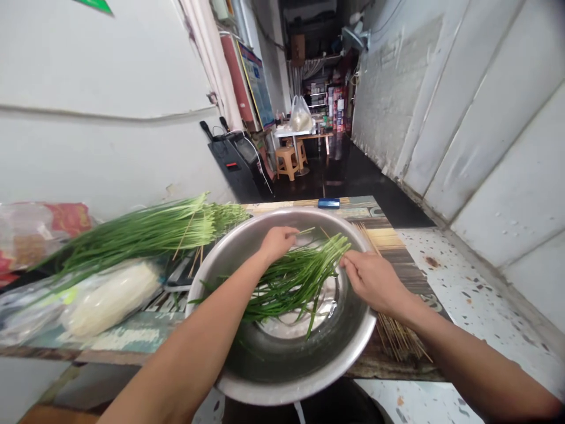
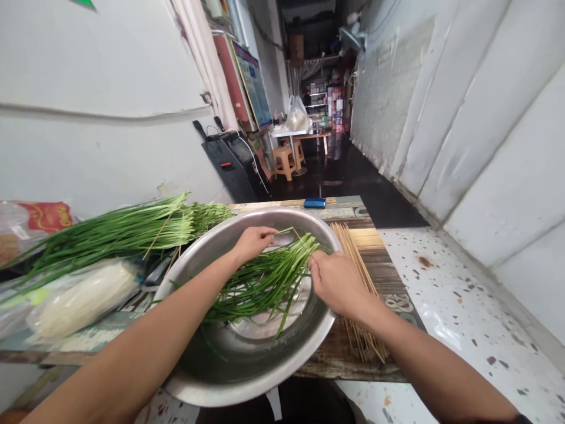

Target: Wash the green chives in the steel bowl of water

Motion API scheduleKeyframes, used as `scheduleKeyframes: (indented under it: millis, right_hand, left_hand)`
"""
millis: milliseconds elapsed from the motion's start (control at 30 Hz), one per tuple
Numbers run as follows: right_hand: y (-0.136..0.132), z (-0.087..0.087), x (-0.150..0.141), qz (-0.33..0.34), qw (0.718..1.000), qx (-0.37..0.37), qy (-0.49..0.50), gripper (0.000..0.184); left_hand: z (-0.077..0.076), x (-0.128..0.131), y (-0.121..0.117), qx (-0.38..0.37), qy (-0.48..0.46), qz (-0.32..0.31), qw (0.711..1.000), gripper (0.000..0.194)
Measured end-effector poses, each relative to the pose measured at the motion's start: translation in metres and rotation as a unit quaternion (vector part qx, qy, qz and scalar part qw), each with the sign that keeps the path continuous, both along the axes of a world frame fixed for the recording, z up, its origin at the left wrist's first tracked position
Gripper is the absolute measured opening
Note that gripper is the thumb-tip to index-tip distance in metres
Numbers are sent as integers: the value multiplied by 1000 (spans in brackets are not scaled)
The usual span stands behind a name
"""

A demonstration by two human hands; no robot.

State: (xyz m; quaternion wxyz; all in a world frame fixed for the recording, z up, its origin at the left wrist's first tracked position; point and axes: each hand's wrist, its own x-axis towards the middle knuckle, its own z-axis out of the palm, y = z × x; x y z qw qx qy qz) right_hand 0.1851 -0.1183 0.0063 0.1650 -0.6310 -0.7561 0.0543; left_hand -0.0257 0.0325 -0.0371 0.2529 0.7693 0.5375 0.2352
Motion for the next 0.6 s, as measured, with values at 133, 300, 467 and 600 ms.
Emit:
scheduleKeyframes:
  millis: [133, 300, 467, 600]
  right_hand:
    - [0, 0, -1, 0, 1000, -1, -5, 30]
    - [-2, 3, -2, 1, 1000, -11, -6, 30]
    - [-3, 4, -3, -3, 1000, -17, -14, 30]
    - [-2, 3, -3, -4, 1000, -8, -26, 29]
  left_hand:
    - [9, 10, -7, 34, 12, -19, 999, 21]
    - [10, 13, -13, 155, 92, -79, 980, 24]
    - [14, 16, -16, 218, 73, -77, 970, 25]
    - [22, 22, -21, 180, 7, -28, 983, 19]
